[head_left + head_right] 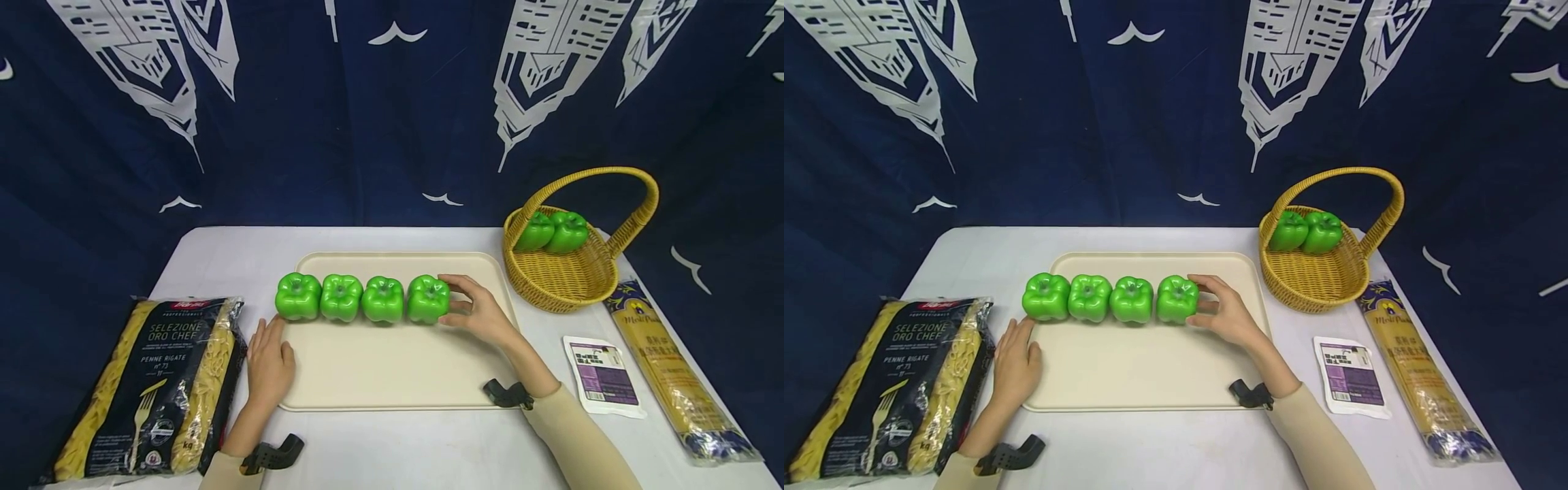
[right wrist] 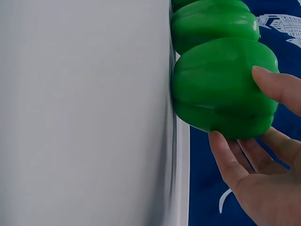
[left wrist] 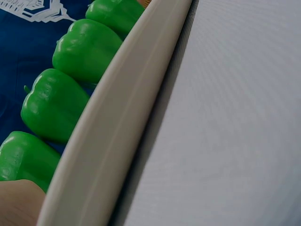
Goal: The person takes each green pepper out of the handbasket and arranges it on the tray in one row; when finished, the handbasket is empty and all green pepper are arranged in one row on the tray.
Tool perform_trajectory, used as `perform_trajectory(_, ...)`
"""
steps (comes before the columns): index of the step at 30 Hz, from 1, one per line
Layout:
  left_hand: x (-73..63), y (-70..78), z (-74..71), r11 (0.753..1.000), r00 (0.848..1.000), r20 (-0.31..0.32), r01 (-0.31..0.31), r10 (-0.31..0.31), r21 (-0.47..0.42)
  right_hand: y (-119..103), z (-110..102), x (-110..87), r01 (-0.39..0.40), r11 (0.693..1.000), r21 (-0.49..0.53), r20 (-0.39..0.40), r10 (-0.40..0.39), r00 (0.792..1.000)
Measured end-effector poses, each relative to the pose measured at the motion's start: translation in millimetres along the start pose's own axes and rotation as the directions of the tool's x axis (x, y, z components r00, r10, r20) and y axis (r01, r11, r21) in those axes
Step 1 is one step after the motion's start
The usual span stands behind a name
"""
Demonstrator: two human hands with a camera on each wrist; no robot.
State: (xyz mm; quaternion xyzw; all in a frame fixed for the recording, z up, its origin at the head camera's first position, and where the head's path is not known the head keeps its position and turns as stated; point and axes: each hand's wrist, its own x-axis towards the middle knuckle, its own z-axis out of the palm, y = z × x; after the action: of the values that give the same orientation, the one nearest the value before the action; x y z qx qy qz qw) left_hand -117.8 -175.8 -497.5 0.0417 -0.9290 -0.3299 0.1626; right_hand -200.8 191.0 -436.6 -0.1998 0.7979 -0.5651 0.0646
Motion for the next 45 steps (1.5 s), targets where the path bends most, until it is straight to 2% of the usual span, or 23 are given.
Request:
perform_trajectory(12,-0.5,-1.0,0.9,1.0,1.0,-0.015,-0.012,0.012,0.0,3,3,0.6,0.019,0.999,0.026,0.028,-0.02,0.999)
perform_trajectory(20,-0.9,-0.8,0.7,1.0,1.0,-0.014,-0.009,0.009,-0.005,7,5,1.8,-0.001,0.999,0.036,0.059,-0.001,0.998)
perform_trajectory(31,-0.4,-0.3,-0.1,1.0,1.0,-0.004,-0.004,0.004,-0.002,6,4,1.6,-0.012,1.0,0.016,0.053,0.011,0.999)
perform_trajectory(37,0.0,-0.7,0.1,1.0,1.0,0.0,0.002,-0.002,-0.004,-5,-5,-2.4,0.051,0.992,-0.112,0.01,-0.05,0.999)
perform_trajectory(45,-0.2,-0.6,0.0,1.0,1.0,-0.012,-0.008,0.008,-0.001,-27,-35,-16.7,0.115,0.961,-0.251,-0.063,-0.135,0.989)
